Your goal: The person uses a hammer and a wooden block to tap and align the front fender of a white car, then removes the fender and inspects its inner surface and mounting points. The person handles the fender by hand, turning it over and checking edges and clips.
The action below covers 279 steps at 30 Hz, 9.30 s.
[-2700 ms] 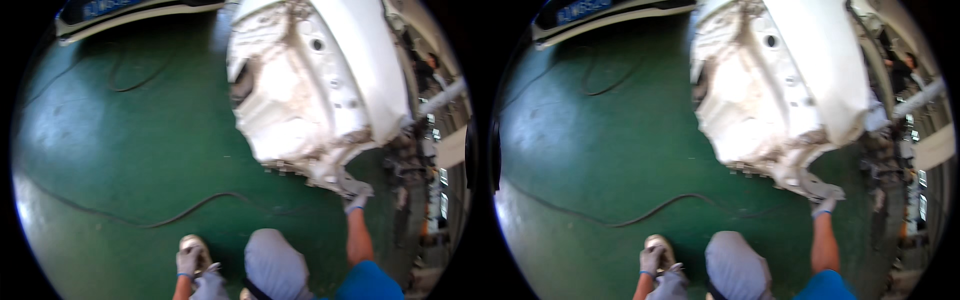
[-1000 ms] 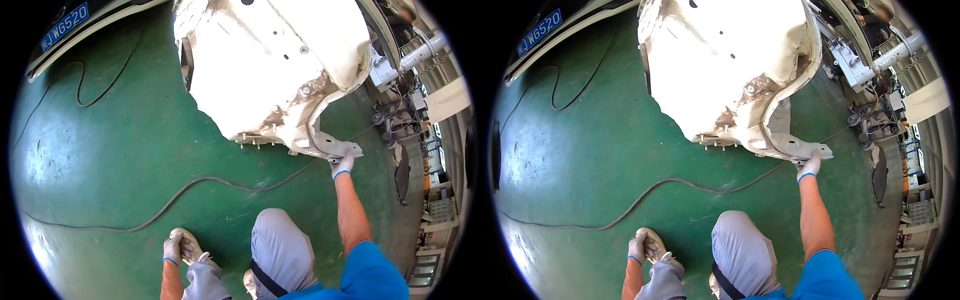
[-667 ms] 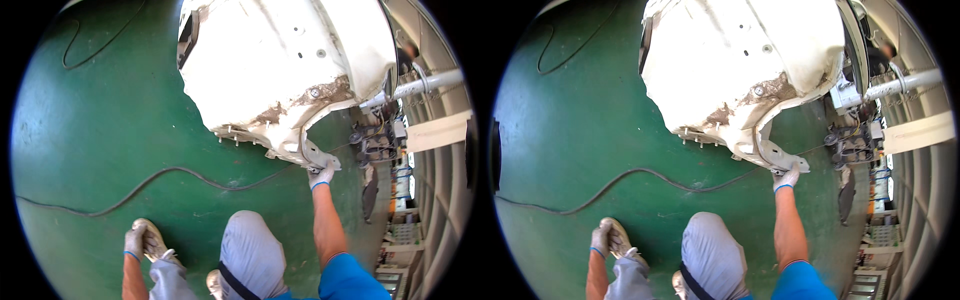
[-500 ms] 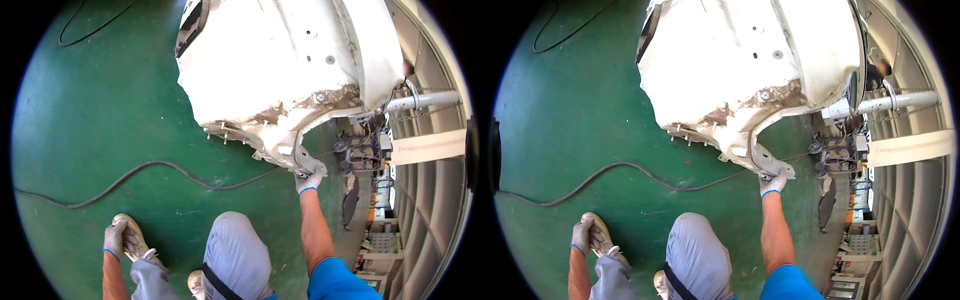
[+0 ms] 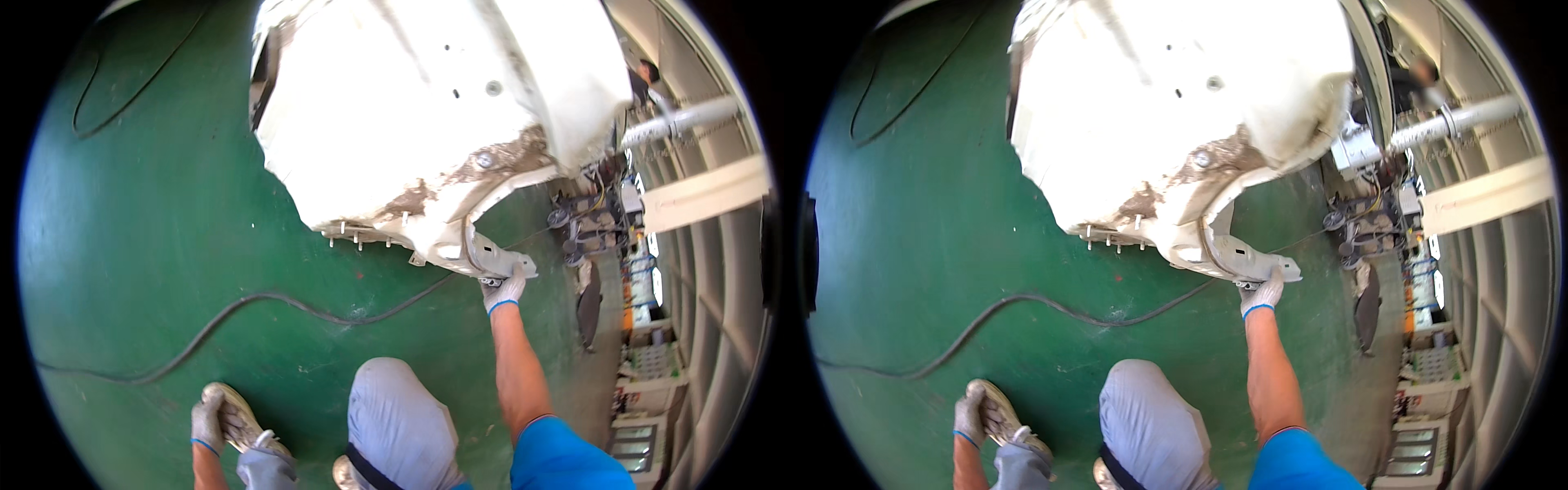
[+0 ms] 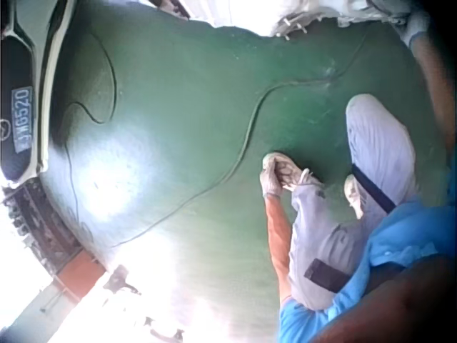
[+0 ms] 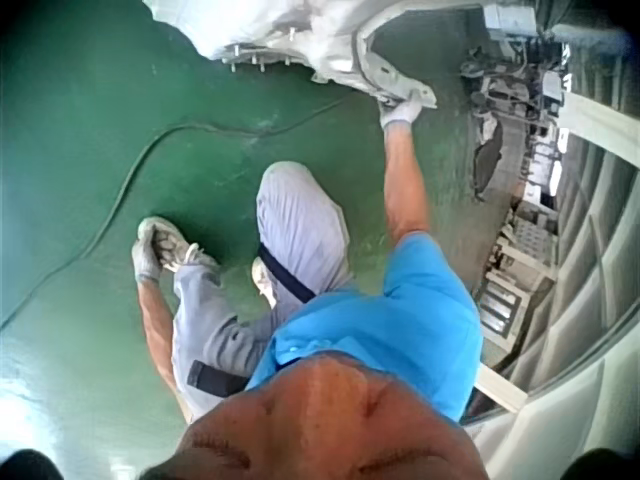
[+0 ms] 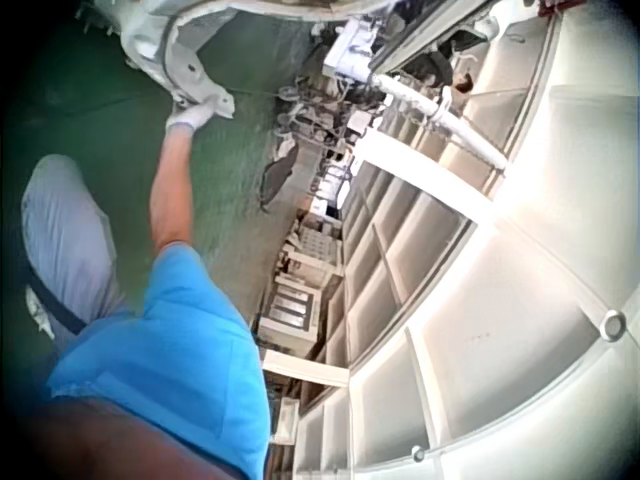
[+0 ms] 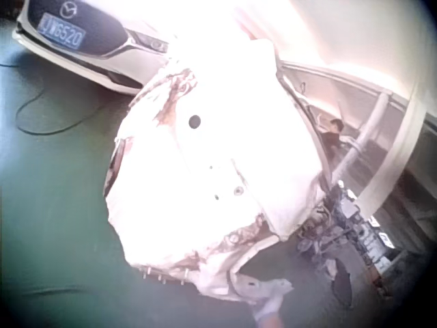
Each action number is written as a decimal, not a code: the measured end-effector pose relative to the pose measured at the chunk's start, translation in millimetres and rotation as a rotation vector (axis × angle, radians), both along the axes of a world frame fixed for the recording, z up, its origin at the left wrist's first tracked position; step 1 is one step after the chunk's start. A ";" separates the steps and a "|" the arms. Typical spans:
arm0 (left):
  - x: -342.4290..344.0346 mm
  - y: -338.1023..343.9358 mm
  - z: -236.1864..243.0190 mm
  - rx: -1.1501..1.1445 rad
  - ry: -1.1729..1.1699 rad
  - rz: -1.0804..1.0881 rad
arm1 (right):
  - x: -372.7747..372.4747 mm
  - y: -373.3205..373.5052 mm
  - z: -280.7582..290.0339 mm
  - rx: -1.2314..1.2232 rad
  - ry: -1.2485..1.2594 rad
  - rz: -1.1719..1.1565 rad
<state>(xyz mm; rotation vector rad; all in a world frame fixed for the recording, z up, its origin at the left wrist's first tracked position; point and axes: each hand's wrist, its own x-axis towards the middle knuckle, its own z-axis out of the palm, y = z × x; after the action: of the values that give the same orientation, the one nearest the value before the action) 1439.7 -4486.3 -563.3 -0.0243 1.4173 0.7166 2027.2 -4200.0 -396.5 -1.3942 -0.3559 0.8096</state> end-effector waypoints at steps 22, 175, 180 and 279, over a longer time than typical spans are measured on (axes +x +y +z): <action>-1.7 4.6 9.9 -0.083 0.074 -0.264 | -5.4 4.2 -3.8 -0.119 -0.056 -0.335; 190.9 351.7 475.2 1.606 1.488 -0.520 | 0.2 0.6 -17.7 -0.416 -0.401 -0.380; 193.8 348.3 474.6 1.603 1.482 -0.520 | -4.2 -0.6 -10.4 -0.413 -0.366 -0.359; 180.6 343.3 470.4 1.664 2.020 -0.319 | 6.3 -5.1 -7.0 -0.162 -0.025 -0.139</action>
<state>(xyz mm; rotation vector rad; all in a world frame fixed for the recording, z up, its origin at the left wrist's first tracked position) 1620.3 -4142.9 -92.9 2.7890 1.8253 1.4931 2033.5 -4205.1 -403.6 -1.5630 -0.2137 0.7194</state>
